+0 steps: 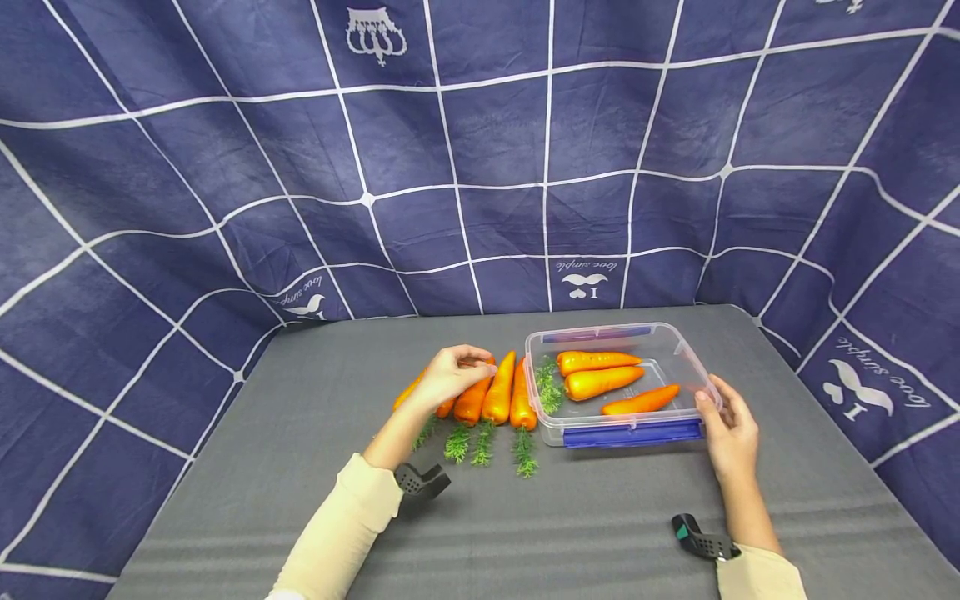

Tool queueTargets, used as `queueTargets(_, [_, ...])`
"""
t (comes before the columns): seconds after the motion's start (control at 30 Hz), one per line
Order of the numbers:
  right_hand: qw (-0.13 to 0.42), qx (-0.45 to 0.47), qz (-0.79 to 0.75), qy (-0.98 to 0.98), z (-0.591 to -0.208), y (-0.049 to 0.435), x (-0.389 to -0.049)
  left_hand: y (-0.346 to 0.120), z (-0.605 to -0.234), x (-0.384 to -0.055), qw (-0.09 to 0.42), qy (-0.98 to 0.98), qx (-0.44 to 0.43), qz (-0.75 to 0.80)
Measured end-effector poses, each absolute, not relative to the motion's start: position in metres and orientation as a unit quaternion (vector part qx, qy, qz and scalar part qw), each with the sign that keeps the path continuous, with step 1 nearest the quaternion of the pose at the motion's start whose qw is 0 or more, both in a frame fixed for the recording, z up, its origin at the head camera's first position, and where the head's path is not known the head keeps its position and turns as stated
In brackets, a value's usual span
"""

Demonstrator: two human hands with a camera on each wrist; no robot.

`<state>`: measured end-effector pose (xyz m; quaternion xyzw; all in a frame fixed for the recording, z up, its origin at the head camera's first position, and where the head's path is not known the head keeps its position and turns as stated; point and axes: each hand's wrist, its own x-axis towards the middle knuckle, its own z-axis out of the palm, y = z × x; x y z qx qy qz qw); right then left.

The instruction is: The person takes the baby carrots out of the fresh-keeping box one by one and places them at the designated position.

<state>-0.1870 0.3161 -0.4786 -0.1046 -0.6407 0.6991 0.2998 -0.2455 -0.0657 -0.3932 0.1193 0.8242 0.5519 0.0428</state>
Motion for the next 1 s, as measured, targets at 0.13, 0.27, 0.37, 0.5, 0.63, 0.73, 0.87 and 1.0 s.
queueTargets(0.13, [0.299,-0.108,0.697,-0.643,-0.480,0.316,-0.187,-0.056,-0.391,-0.245,0.045,0.827,0.126,0.545])
queueTargets(0.27, [0.301,-0.099,0.701,-0.639,-0.481,0.317,-0.188,-0.047,-0.390,-0.244,0.054,0.825,0.134,0.546])
queueTargets(0.37, [0.301,-0.087,0.708,-0.632,-0.481,0.318,-0.188,-0.039,-0.390,-0.245,0.062,0.816,0.141,0.557])
queueTargets(0.5, [0.300,-0.091,0.708,-0.633,-0.480,0.318,-0.187,-0.028,-0.388,-0.244,0.069,0.804,0.153,0.570])
queueTargets(0.63, [0.301,-0.102,0.701,-0.639,-0.480,0.318,-0.187,-0.015,-0.383,-0.244,0.080,0.803,0.170,0.566])
queueTargets(0.73, [0.299,-0.105,0.697,-0.643,-0.480,0.317,-0.187,-0.006,-0.379,-0.243,0.088,0.803,0.185,0.560])
queueTargets(0.87, [0.299,-0.105,0.693,-0.648,-0.480,0.317,-0.187,0.006,-0.377,-0.244,0.097,0.801,0.191,0.559])
queueTargets(1.0, [0.305,-0.101,0.689,-0.650,-0.481,0.317,-0.188,0.019,-0.377,-0.245,0.114,0.805,0.195,0.549])
